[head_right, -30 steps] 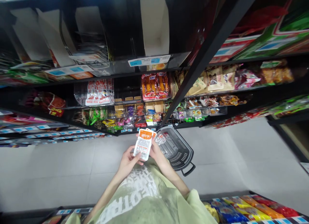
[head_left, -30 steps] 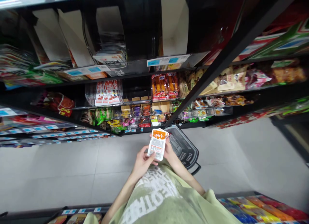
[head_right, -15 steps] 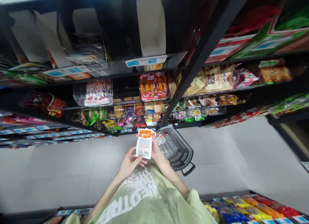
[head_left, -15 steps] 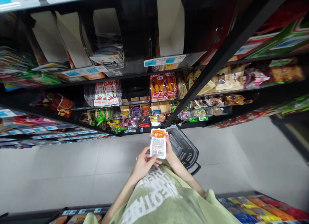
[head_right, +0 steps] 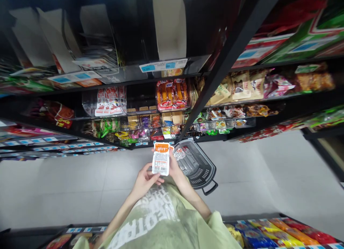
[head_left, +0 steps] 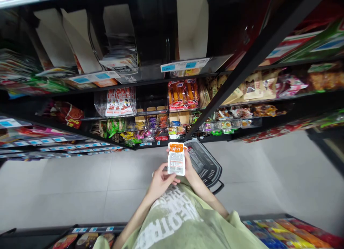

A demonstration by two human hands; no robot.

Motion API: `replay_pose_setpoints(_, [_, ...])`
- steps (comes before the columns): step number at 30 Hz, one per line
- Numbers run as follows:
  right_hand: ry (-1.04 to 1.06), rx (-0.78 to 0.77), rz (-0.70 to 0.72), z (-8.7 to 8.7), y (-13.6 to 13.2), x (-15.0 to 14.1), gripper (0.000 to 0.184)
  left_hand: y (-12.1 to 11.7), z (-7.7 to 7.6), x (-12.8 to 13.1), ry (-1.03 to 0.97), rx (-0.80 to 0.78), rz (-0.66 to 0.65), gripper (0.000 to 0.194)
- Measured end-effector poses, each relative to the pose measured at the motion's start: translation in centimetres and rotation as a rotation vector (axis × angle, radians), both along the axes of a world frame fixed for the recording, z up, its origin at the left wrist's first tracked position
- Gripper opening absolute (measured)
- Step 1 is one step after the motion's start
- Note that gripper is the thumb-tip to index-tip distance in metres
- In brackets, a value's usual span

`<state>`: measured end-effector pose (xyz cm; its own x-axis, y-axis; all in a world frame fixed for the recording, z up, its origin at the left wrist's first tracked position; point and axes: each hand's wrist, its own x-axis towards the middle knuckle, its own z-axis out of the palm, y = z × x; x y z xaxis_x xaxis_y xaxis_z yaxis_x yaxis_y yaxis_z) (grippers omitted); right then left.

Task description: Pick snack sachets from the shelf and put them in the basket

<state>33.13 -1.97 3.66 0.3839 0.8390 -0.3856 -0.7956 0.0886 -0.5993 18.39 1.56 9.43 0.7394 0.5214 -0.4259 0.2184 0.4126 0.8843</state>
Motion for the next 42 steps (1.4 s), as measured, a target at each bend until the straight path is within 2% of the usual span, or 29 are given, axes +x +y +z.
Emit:
replay_pose_setpoints(6, [-0.096, -0.065, -0.104, -0.2, -0.2, 0.1, 0.06, -0.1, 0.1, 0.1, -0.011, -0.054, -0.03, 0.057])
replay_pose_setpoints(12, [-0.139, -0.012, -0.039, -0.1, -0.5, 0.2, 0.063, 0.3, 0.2, 0.3, -0.027, -0.094, -0.006, 0.052])
replay_pose_setpoints(18, [-0.134, 0.011, 0.066, -0.2, -0.6, -0.2, 0.068, 0.4, 0.0, 0.3, -0.009, -0.025, 0.036, 0.048])
replay_pose_setpoints(25, [-0.141, -0.009, 0.07, -0.5, -0.6, -0.3, 0.065, 0.5, -0.3, -0.1, 0.006, 0.014, 0.037, 0.044])
replay_pose_setpoints(30, [-0.144, 0.044, 0.112, -0.9, -0.3, -0.5, 0.072, 0.4, -0.7, -0.2, 0.029, 0.107, 0.086, 0.041])
replay_pose_setpoints(33, [-0.157, 0.097, 0.087, -0.8, 0.0, -0.9, 0.074, 0.5, -0.8, -0.7, 0.075, 0.28, 0.135, 0.047])
replay_pose_setpoints(35, [-0.168, 0.115, 0.055, -0.4, 0.2, -1.3, 0.071, 0.5, -0.6, -1.1, 0.077, 0.361, 0.094, 0.052])
replay_pose_setpoints(39, [-0.186, 0.113, -0.007, 0.7, 0.4, -1.9, 0.06, 0.7, 0.0, -1.6, 0.078, 0.377, -0.026, 0.062])
replay_pose_setpoints(42, [-0.212, 0.091, -0.064, 1.0, 0.5, -2.3, 0.06, 0.7, -0.2, -1.5, 0.122, 0.327, 0.052, 0.047])
